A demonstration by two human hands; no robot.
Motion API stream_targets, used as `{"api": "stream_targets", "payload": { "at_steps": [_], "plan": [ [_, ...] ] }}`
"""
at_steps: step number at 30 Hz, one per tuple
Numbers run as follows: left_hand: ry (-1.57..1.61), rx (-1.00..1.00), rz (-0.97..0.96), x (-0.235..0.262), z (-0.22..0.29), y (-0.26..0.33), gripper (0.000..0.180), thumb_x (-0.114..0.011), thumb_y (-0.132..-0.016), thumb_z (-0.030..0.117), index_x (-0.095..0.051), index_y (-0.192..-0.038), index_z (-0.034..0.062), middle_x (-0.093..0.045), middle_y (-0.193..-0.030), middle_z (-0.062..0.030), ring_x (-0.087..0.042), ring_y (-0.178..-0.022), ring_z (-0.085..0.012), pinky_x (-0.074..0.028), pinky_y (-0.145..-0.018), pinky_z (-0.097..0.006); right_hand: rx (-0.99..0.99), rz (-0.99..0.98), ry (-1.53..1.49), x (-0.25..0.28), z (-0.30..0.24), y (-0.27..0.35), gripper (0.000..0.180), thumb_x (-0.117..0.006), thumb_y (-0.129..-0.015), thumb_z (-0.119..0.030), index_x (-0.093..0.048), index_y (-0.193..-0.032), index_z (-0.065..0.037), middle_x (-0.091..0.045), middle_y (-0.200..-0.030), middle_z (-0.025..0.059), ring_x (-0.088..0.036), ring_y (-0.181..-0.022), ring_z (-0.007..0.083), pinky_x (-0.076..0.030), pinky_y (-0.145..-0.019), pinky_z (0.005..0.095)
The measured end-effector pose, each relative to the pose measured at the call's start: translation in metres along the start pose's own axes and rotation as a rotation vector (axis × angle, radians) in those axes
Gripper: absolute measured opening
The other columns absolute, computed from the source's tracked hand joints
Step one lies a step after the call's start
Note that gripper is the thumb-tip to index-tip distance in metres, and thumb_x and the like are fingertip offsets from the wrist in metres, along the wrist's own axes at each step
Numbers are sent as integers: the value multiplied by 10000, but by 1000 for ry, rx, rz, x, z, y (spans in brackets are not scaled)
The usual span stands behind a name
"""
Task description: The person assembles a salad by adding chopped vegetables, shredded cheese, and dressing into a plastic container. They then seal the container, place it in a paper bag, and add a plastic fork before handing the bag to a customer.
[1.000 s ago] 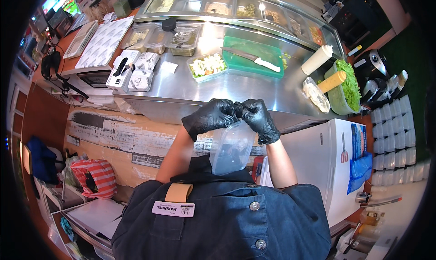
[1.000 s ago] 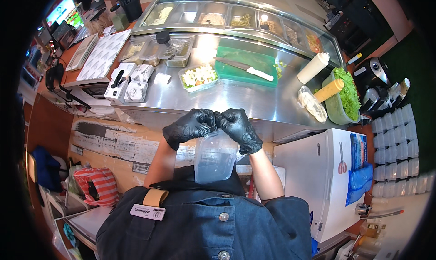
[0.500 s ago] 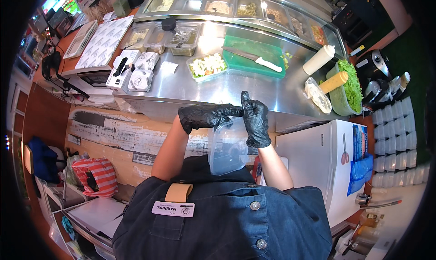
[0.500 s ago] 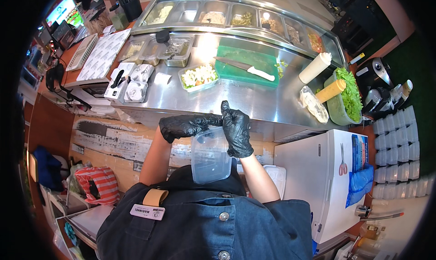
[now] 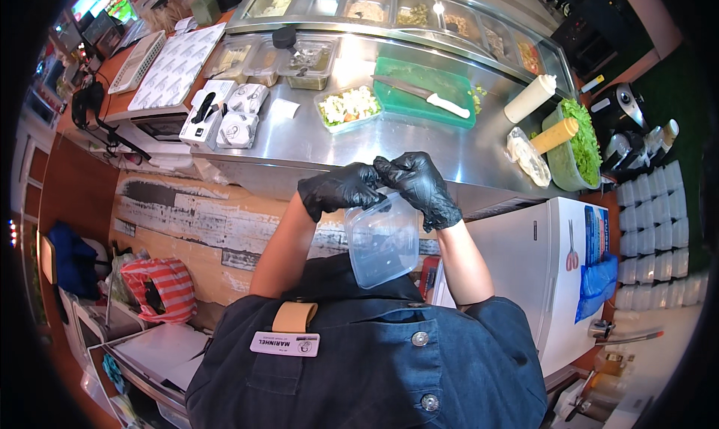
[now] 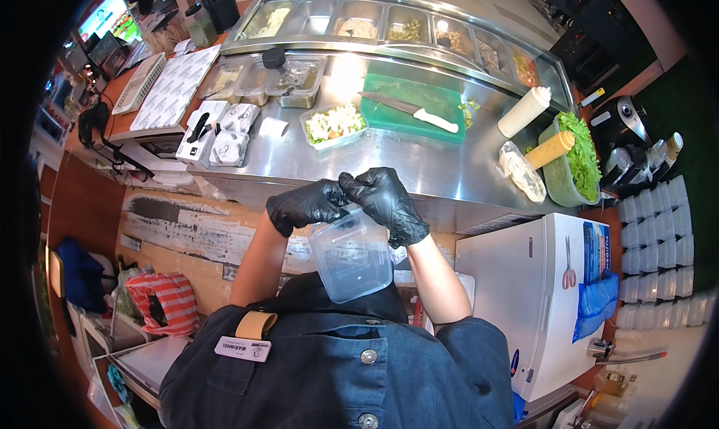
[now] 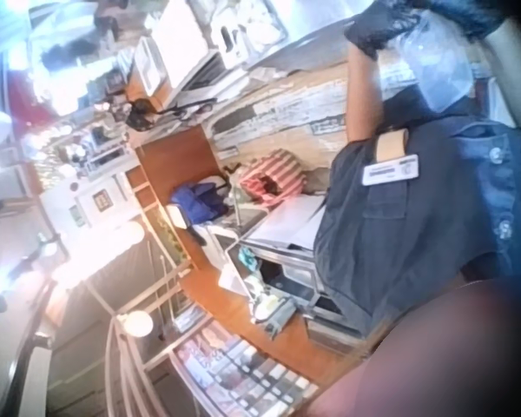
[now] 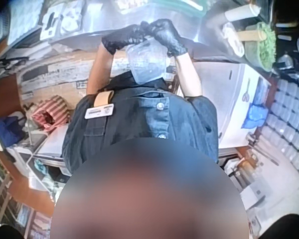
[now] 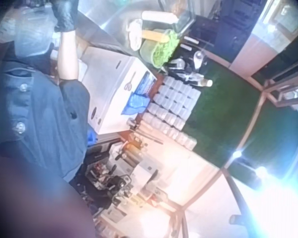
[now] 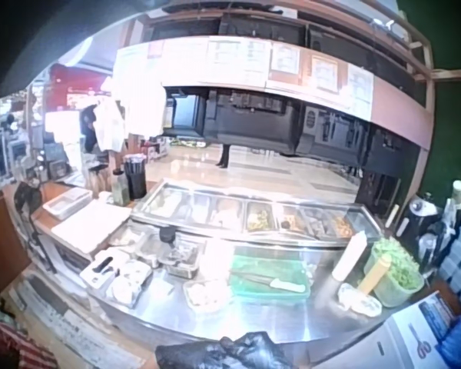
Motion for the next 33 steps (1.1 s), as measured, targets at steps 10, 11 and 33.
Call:
{"api": "stream_targets", "payload": {
  "at_steps": [10, 11, 33],
  "plan": [
    [460, 21, 144, 4, 1, 23, 420, -672, -800, 60, -566, -1191, -49, -635, -1056, -64, -539, -939, -96, -444, -858, -258, 500, 354, 119, 0, -53, 25, 265, -652, -818, 37, -533, -583, 12, -454, -496, 115, -390, -428, 142, -326, -446, 326],
    [486, 22, 139, 4, 1, 23, 430, -668, -797, 51, -561, -1201, -49, -634, -1066, -66, -541, -950, -98, -442, -868, -259, 541, 382, 147, 0, -55, 26, 260, -655, -814, 38, -530, -588, 9, -445, -498, 112, -397, -426, 151, -325, -443, 327],
    [347, -34, 222, 0, 10, 27, 505, -708, -716, 82, -578, -1182, -61, -640, -1121, -117, -564, -995, -140, -452, -899, -293, 134, 320, -254, -6, -9, 20, 298, -652, -863, -101, -608, -607, 46, -525, -474, 83, -401, -466, 86, -373, -494, 313]
  ]
}}
Point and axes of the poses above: each hand's wrist, its own y-axis away from the middle knuckle, its own x-axis out of the back of the hand, z = x × y, the point moved 8 cm from there along -y, towards the middle knuckle
